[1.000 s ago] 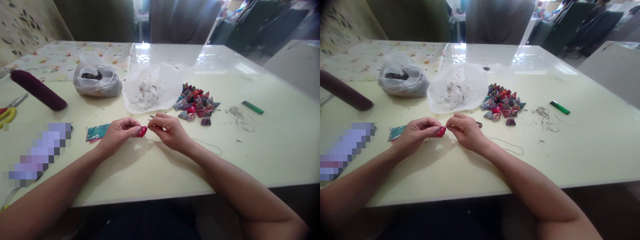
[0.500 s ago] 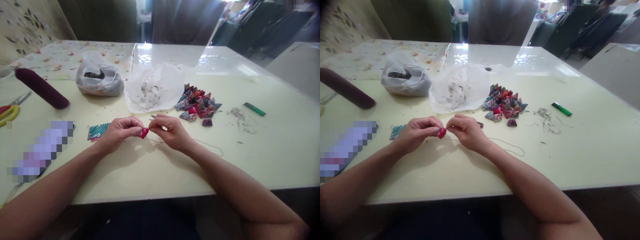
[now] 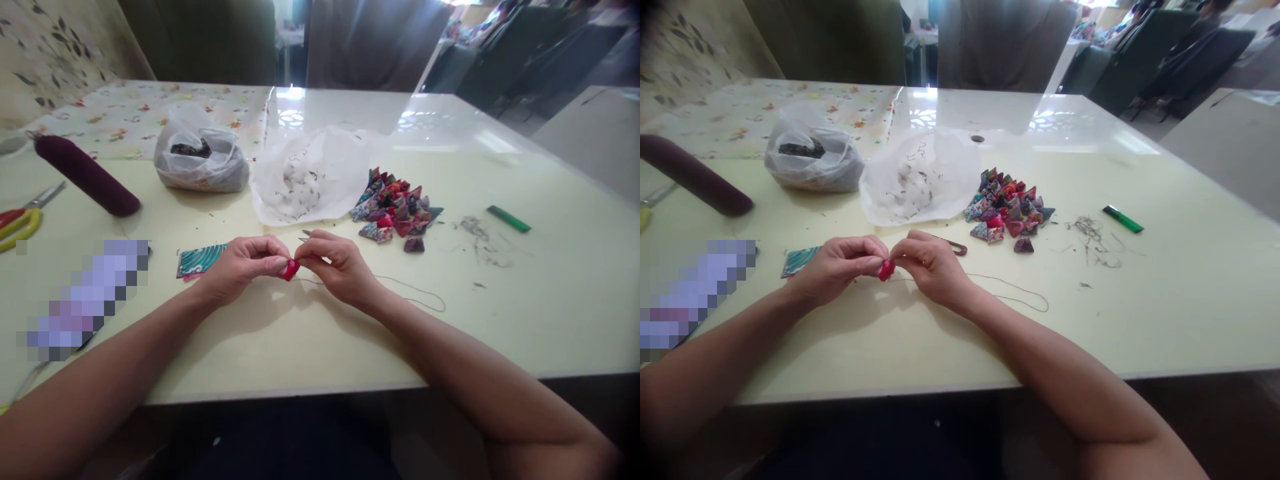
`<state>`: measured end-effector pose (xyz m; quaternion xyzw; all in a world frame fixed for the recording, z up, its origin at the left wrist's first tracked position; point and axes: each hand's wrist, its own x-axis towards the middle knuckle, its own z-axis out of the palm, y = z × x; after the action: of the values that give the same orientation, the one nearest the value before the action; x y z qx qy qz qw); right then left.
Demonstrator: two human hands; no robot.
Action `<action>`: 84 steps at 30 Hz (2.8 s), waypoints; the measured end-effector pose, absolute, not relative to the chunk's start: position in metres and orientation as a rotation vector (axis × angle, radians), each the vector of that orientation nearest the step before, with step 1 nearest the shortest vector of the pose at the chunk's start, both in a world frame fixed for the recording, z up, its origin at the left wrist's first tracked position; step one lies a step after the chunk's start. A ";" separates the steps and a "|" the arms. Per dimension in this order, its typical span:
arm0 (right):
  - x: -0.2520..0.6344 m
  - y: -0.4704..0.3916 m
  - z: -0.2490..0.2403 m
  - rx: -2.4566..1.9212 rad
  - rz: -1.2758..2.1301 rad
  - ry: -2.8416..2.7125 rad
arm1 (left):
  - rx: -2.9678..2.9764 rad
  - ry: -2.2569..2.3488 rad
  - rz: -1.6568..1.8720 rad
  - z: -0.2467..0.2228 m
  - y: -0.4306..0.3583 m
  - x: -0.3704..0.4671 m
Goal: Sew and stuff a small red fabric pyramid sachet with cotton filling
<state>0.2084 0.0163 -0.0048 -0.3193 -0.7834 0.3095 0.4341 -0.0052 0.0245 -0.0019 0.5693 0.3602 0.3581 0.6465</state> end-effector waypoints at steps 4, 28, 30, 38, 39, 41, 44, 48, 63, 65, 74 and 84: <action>0.208 0.016 -0.005 -0.803 0.752 -1.955 | 1.291 0.819 0.803 -0.003 0.023 -0.003; 0.208 0.019 -0.002 -0.781 0.564 -1.991 | 1.401 0.939 0.999 0.002 0.009 0.010; 0.208 0.018 -0.003 -0.756 0.336 -2.059 | 1.483 1.024 1.033 0.002 0.008 0.011; 0.202 0.011 -0.007 -0.755 -0.150 -2.328 | 1.915 1.142 1.070 0.000 0.003 0.015; 0.202 0.011 -0.008 -0.753 -0.169 -2.340 | 1.940 1.140 1.071 0.000 0.002 0.015; 0.201 0.011 -0.008 -0.709 -0.224 -2.356 | 1.997 1.138 1.071 -0.001 0.001 0.017; 0.199 0.008 -0.006 -0.582 -0.327 -2.349 | 2.103 1.113 1.099 -0.002 -0.001 0.018; 0.197 -0.001 0.000 -0.447 -0.424 -2.305 | 2.180 1.067 1.183 -0.001 -0.005 0.020; 0.190 0.007 -0.010 -0.729 -0.279 -2.158 | 2.040 1.146 1.231 -0.003 0.001 0.019; 0.191 0.013 -0.012 -0.779 -0.247 -2.183 | 2.047 1.154 1.226 -0.004 0.002 0.018; 0.170 -0.034 0.014 -0.332 -0.312 -2.259 | 2.234 1.146 1.262 -0.011 0.008 0.016; 0.260 -0.112 0.054 -0.619 0.976 -1.521 | 2.531 1.154 1.661 0.002 0.019 -0.005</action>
<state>0.2595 -0.1119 0.0537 -0.2648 -0.6500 0.4171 0.5775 -0.0051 0.0194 0.0021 0.7802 0.3558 0.5121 -0.0492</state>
